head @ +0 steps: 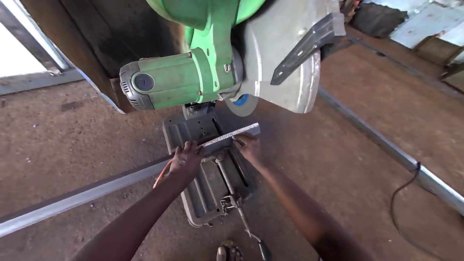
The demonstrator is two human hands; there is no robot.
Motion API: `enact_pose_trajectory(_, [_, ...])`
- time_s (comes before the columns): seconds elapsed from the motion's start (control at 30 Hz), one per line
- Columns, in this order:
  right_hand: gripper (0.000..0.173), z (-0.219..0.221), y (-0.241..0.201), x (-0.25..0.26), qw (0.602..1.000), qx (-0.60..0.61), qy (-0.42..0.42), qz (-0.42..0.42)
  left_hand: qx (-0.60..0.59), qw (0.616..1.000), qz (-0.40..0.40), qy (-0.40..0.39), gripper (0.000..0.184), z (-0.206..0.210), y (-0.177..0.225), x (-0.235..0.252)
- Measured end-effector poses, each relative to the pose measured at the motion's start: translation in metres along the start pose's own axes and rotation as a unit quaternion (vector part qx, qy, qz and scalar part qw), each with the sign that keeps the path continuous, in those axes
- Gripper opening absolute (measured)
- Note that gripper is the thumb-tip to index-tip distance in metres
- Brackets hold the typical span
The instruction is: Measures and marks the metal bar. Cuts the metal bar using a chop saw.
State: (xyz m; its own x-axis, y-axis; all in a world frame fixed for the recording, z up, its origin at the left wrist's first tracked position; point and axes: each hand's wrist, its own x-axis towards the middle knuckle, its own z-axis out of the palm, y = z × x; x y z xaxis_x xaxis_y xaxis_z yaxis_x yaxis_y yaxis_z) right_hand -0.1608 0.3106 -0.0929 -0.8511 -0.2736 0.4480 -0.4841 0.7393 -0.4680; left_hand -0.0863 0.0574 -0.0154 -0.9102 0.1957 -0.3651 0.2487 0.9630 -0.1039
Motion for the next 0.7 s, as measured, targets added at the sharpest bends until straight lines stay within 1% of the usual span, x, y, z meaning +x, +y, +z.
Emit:
enact_pose_trajectory(0.2, [0.011,0.001,0.001,0.001,1.000,0.001,0.011,-0.015,0.000,1.000,0.000,0.002,0.070,0.000,0.000,0.000])
enact_pose_trajectory(0.37, [0.011,-0.004,-0.004,0.003,1.000,-0.013,-0.003,-0.017,-0.013,1.000,0.004,0.000,0.070,0.000,-0.001,0.000])
enact_pose_trajectory(0.57, [0.010,-0.013,-0.013,0.016,0.997,-0.029,-0.075,0.005,-0.007,1.000,0.004,0.005,0.069,0.002,-0.001,0.000])
enact_pose_trajectory(0.7, [0.009,-0.020,-0.024,0.018,0.992,-0.052,-0.109,0.024,-0.003,1.000,0.004,0.014,0.069,0.002,0.000,-0.001])
